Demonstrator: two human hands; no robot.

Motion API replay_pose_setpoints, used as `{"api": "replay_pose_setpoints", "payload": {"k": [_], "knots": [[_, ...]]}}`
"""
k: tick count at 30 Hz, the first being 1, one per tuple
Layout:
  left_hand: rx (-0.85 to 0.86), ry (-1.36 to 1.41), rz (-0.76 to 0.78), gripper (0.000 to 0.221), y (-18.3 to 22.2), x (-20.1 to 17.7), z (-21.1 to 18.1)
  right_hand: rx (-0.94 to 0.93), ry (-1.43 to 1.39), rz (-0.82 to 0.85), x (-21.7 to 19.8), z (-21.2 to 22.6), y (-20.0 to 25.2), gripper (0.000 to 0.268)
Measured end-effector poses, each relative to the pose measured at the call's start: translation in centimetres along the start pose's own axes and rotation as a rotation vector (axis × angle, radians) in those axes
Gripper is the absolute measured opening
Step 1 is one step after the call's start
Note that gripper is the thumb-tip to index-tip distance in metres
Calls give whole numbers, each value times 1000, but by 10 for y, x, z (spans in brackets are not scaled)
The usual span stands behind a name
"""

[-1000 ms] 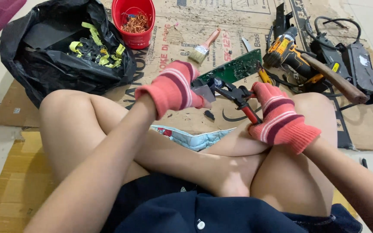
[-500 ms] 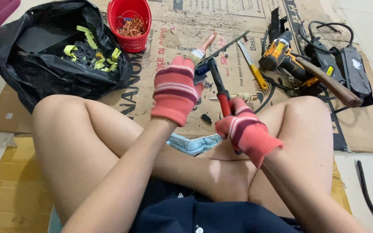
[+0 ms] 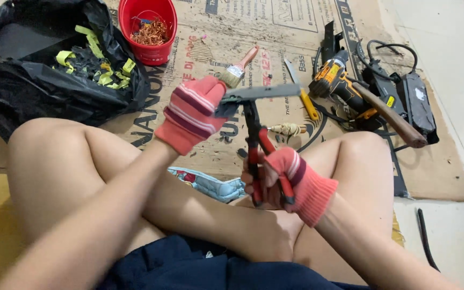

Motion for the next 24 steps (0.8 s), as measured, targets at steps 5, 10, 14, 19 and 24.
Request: {"api": "replay_pose_setpoints", "payload": {"k": [5,10,14,19,24], "knots": [[-53,43,175,36,9,5,40,192,257,-230,2,-10,14,55],[-174,-258,452,45,-22,-23,37,32,1009,-674,37,26,26,58],[-363,-155,398,27,-25,-33,38,-231,1022,-680,41,34,23,42],[-691,115,182,35,3,-32,38,-96,529,-473,69,27,41,50],[-977,369,148,29,32,0,61,-111,258,-357,65,21,43,51]]}}
Point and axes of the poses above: each hand's wrist, its own y-axis away from the middle knuckle, its own x-axis out of the palm, z = x × y, the point moved 5 cm from there along -y, towards the middle knuckle, and after that the axes turned 2 degrees about z, right-handed, at the moved point
